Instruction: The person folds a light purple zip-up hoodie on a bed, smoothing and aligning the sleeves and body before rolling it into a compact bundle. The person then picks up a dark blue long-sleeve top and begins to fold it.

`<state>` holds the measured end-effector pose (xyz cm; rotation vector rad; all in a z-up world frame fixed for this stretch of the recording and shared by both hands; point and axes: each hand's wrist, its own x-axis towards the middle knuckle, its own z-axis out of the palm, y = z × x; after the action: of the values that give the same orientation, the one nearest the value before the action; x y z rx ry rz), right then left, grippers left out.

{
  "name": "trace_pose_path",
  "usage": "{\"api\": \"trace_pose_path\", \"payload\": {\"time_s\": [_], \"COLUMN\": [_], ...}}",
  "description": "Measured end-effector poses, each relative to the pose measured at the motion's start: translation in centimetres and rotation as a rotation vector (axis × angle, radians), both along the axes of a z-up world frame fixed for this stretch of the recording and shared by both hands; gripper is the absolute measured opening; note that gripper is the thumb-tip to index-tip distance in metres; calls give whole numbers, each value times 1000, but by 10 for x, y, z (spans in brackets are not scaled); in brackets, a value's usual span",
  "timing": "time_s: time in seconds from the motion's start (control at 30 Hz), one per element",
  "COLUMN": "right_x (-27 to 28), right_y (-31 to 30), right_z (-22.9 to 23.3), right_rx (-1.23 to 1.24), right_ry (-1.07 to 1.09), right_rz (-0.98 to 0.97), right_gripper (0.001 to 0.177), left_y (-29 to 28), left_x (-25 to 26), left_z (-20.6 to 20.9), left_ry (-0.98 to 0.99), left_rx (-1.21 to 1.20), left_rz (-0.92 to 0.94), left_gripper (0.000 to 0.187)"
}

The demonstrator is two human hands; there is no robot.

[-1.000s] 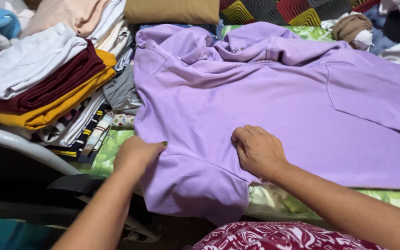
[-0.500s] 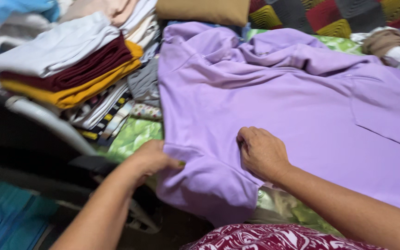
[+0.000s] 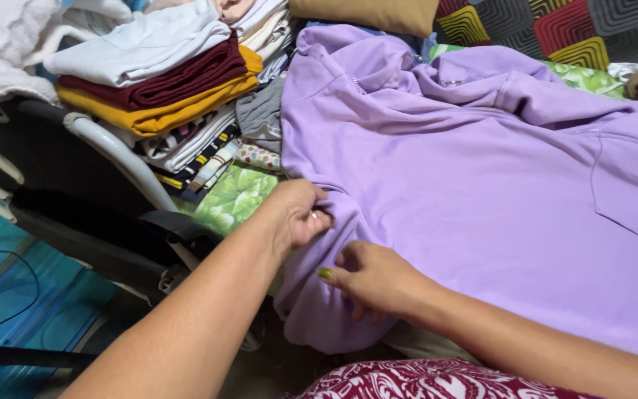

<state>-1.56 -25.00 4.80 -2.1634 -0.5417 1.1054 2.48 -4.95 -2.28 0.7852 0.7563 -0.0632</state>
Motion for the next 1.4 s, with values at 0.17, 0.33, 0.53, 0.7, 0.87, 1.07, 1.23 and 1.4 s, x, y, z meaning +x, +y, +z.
{"api": "trace_pose_path", "payload": {"time_s": [0.17, 0.33, 0.53, 0.7, 0.87, 1.07, 1.23, 1.4], "right_x": [14, 45, 102, 109, 71, 49, 136, 165], "right_y": [17, 19, 16, 9, -16, -51, -122, -174], "right_z": [-21, -48, -25, 7, 39, 18, -14, -47], "right_rx": [125, 448, 702, 522, 710, 853, 982, 600], "right_ry": [-112, 121, 478, 277, -76, -427, 649, 439], "right_rz": [-140, -233, -417, -514, -361, -132, -611, -1014], "right_gripper": [41, 44, 35, 20, 31, 68, 44, 36], "left_y": [-18, -15, -11, 2, 12, -43, -52, -44], "left_x": [-13, -55, -82, -51, 0, 49, 62, 67], "left_z": [0, 29, 32, 42, 70, 69, 70, 55], "left_ry": [-222, -282, -126, 218, -82, -132, -404, -245], "left_rx": [53, 324, 693, 686, -63, -515, -241, 943], "left_rz": [-168, -449, -873, -847, -321, 166, -363, -372], "left_gripper": [10, 21, 52, 44, 34, 34, 38, 52]}}
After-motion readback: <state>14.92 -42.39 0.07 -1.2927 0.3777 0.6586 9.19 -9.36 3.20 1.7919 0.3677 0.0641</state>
